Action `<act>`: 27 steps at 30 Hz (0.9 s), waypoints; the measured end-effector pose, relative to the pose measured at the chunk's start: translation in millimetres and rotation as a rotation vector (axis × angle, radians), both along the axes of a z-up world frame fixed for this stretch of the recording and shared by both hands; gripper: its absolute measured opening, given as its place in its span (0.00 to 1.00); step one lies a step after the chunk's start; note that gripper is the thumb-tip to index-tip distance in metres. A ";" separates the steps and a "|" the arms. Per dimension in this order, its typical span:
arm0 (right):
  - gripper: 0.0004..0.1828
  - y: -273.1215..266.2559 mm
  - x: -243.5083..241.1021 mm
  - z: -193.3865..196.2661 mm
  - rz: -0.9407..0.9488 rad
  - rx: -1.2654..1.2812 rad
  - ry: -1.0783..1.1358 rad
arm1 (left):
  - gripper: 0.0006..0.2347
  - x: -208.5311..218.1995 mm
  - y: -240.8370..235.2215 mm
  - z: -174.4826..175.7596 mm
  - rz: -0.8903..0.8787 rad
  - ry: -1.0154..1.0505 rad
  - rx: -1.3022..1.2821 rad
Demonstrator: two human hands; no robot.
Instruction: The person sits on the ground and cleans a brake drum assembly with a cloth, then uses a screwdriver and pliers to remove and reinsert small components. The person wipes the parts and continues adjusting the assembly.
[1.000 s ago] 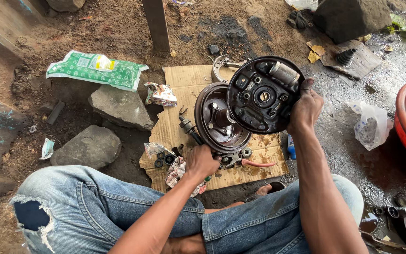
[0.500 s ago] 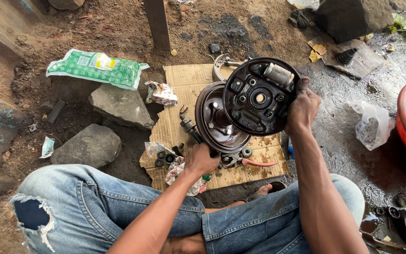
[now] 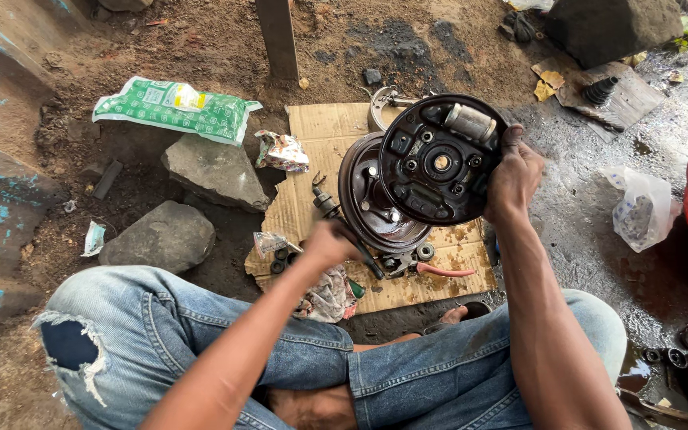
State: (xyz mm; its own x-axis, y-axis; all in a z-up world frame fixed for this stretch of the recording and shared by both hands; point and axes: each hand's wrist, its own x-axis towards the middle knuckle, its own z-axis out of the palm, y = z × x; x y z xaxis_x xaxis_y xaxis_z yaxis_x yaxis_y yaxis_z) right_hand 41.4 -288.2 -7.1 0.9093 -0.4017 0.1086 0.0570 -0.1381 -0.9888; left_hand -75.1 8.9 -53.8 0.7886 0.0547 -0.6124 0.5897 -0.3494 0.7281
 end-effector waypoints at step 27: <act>0.35 21.9 -6.6 6.7 -0.030 -0.141 0.140 | 0.36 -16.4 -61.0 -33.4 -0.282 -0.118 0.388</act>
